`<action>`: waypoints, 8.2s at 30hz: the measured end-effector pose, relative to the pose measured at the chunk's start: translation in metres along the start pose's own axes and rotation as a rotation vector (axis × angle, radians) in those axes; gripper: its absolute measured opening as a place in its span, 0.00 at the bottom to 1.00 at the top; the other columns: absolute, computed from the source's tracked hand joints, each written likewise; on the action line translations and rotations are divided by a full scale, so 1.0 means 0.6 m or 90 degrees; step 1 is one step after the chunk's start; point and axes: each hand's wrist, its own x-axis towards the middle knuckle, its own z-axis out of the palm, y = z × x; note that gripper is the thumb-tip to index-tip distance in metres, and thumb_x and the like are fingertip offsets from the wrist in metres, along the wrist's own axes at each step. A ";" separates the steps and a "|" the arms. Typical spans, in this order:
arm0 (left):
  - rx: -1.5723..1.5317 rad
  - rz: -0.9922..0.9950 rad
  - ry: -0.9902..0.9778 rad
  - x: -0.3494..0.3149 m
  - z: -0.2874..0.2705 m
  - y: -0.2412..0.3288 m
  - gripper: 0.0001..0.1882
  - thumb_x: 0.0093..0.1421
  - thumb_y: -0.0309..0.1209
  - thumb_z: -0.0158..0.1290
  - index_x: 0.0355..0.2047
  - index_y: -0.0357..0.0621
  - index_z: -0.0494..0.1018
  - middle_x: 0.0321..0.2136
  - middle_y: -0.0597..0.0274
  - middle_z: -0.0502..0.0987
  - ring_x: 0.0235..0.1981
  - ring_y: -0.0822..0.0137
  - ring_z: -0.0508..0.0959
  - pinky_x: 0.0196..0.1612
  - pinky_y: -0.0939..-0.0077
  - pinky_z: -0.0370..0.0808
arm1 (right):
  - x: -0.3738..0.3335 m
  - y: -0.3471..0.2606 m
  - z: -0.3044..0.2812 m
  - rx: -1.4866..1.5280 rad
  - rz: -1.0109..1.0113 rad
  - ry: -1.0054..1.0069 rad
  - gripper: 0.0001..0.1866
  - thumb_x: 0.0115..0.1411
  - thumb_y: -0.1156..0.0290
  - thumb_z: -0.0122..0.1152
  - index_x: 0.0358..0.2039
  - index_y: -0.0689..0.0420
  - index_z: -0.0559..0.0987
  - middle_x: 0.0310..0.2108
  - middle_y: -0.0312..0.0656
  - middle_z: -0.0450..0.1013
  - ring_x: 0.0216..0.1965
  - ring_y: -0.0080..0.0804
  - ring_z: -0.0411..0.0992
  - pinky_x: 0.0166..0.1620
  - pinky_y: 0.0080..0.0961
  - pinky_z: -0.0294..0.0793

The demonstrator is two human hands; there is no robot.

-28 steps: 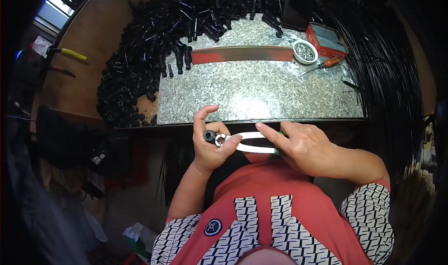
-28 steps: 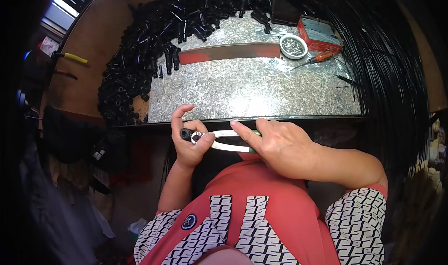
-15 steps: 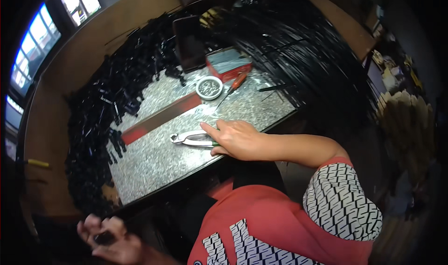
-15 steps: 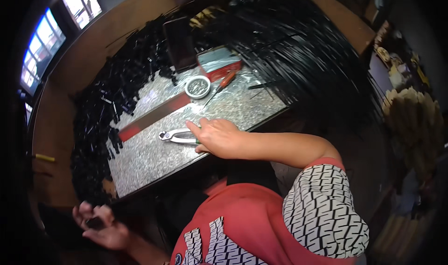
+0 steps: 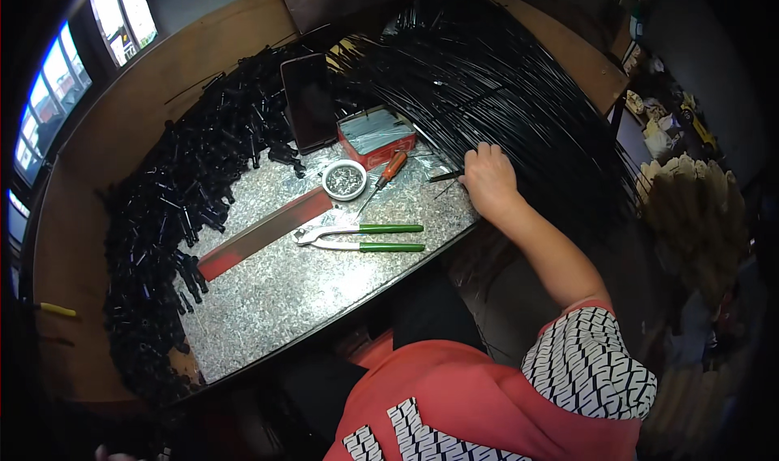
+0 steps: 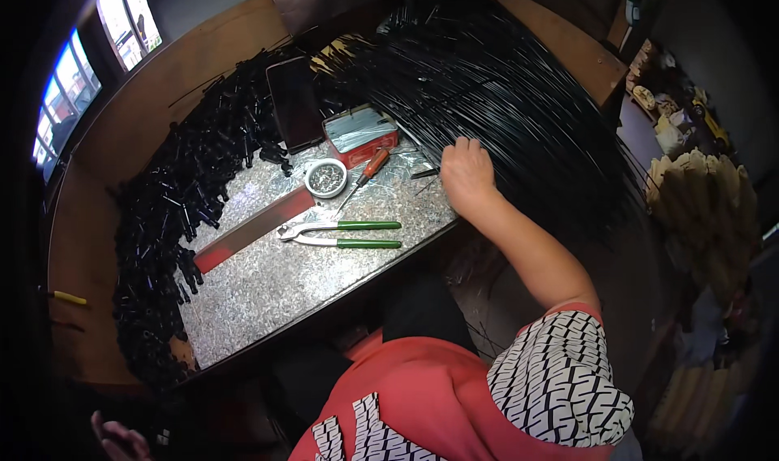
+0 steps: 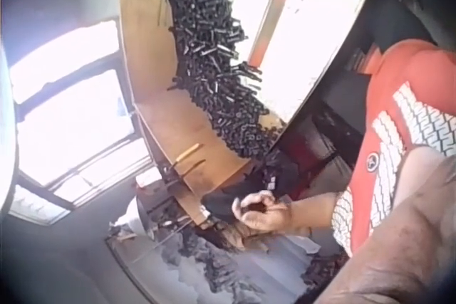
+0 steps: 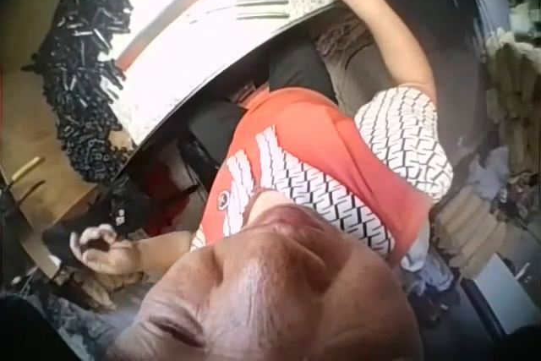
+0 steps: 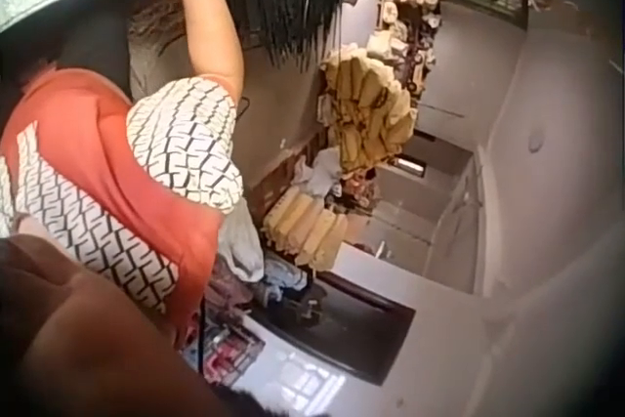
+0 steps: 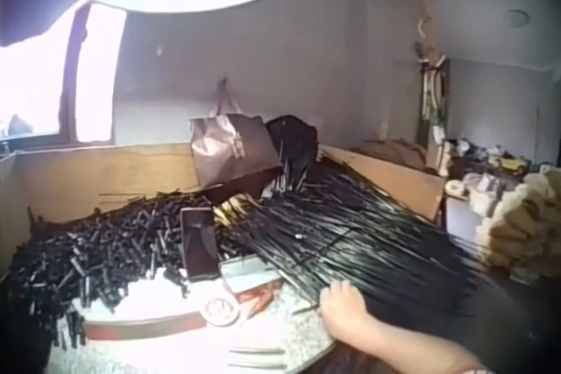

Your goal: The worker is bundling and assembling thin black rods at a workstation.

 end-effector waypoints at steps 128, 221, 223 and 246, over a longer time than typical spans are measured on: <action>0.457 0.456 -0.415 0.186 0.731 -0.456 0.28 0.53 0.45 0.60 0.45 0.33 0.72 0.51 0.45 0.71 0.57 0.47 0.67 0.56 0.56 0.66 | 0.167 0.312 -0.303 -0.130 -0.153 0.400 0.03 0.59 0.76 0.51 0.28 0.60 0.68 0.22 0.46 0.73 0.25 0.46 0.75 0.28 0.37 0.75; -0.210 -0.127 -0.013 0.206 0.393 -0.230 0.13 0.71 0.35 0.38 0.38 0.37 0.65 0.32 0.52 0.78 0.30 0.65 0.81 0.36 0.72 0.80 | 0.248 -0.174 -0.451 0.714 -0.272 -0.173 0.12 0.59 0.61 0.56 0.29 0.58 0.75 0.19 0.31 0.65 0.21 0.18 0.61 0.23 0.16 0.61; -0.229 -0.140 -0.017 0.212 0.402 -0.230 0.13 0.71 0.35 0.39 0.39 0.36 0.66 0.32 0.53 0.78 0.31 0.66 0.81 0.36 0.73 0.80 | 0.211 -0.226 -0.453 0.743 -0.303 -0.275 0.11 0.60 0.67 0.54 0.32 0.64 0.76 0.24 0.38 0.75 0.21 0.21 0.70 0.24 0.19 0.70; 0.143 0.228 0.286 0.196 0.296 -0.205 0.12 0.61 0.35 0.57 0.27 0.40 0.71 0.19 0.73 0.69 0.17 0.82 0.67 0.19 0.87 0.63 | 0.168 -0.281 -0.390 0.592 -0.457 -0.266 0.24 0.58 0.52 0.62 0.30 0.65 0.78 0.23 0.48 0.74 0.27 0.30 0.72 0.33 0.32 0.71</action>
